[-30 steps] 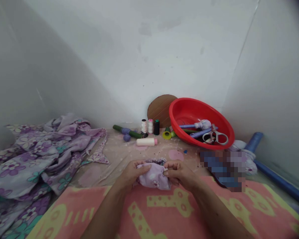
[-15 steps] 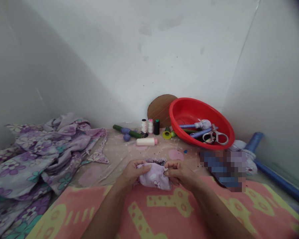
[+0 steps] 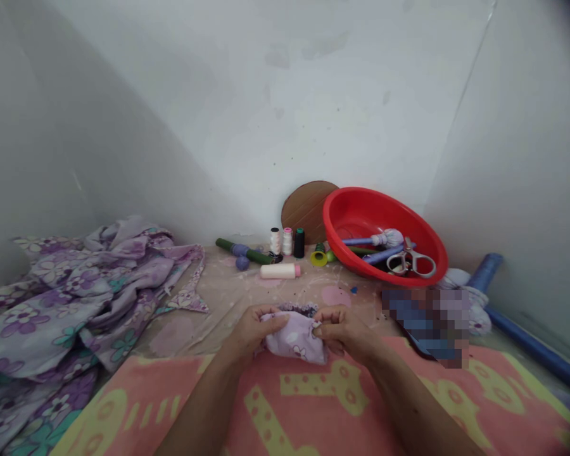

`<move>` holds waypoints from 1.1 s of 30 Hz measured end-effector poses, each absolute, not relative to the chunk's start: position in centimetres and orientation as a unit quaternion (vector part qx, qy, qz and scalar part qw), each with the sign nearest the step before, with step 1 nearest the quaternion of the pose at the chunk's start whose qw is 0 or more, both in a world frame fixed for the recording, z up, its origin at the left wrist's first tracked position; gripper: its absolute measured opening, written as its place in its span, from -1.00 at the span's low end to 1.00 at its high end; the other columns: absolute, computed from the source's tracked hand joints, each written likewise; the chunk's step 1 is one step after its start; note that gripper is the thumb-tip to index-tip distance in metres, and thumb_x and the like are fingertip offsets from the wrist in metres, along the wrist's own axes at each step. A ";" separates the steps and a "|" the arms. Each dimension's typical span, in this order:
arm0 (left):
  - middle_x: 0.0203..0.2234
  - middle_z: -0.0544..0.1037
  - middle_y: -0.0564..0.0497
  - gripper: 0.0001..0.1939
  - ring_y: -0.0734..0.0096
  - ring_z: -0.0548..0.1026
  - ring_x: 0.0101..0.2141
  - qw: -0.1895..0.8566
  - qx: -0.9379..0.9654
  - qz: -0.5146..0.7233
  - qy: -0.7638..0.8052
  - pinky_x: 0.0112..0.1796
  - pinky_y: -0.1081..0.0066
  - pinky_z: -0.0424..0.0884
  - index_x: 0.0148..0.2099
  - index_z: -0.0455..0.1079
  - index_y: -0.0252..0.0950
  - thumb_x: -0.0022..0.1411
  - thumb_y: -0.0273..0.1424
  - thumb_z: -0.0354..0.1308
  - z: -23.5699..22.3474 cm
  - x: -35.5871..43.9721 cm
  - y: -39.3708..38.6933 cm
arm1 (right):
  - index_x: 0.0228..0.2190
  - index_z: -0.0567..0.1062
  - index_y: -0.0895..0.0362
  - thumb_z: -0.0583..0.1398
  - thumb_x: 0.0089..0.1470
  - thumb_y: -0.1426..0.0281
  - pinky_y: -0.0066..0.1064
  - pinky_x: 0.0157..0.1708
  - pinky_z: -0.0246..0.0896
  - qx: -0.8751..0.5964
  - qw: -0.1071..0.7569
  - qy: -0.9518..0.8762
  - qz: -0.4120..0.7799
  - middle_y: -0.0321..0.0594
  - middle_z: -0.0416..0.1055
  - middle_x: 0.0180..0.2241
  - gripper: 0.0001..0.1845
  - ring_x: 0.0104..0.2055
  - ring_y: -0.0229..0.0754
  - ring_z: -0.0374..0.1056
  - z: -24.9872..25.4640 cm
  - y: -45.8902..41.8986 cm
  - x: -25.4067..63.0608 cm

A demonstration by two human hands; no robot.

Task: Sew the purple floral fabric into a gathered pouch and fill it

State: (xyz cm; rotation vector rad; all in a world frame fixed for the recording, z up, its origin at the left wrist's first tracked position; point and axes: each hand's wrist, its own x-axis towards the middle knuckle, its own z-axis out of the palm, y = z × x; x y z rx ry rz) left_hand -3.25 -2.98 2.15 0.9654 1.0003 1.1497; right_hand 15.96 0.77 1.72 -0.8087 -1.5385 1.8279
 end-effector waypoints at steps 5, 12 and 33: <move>-0.75 0.36 0.11 -0.72 0.59 0.28 -0.72 0.612 0.433 0.498 0.436 -0.66 0.57 0.15 -0.55 0.35 -0.39 -0.24 -0.28 0.29 2.0 -3.2 -2.9 | -0.63 0.39 0.24 0.22 -0.28 0.41 -0.61 -0.84 -0.28 -0.315 0.300 -0.596 0.676 -0.45 0.16 -0.83 -0.87 -0.84 -0.50 -0.08 1.8 0.7 16.0; -0.75 0.33 0.10 -0.72 0.62 0.22 -0.69 0.569 0.477 0.487 0.459 -0.65 0.59 0.10 -0.57 0.37 -0.41 -0.23 -0.27 0.27 2.1 -3.0 -2.9 | -0.62 0.36 0.21 0.16 -0.25 0.43 -0.61 -0.84 -0.26 -0.356 0.310 -0.618 0.629 -0.49 0.11 -0.86 -0.92 -0.84 -0.48 -0.07 1.6 0.5 15.4; -0.80 0.31 0.14 -0.70 0.63 0.22 -0.74 0.606 0.425 0.498 0.452 -0.69 0.59 0.11 -0.59 0.37 -0.40 -0.31 -0.27 0.31 2.1 -2.7 -3.0 | -0.52 0.41 0.26 0.18 -0.23 0.43 -0.60 -0.84 -0.23 -0.263 0.305 -0.558 0.726 -0.48 0.10 -0.88 -0.86 -0.86 -0.48 -0.14 0.8 0.8 15.6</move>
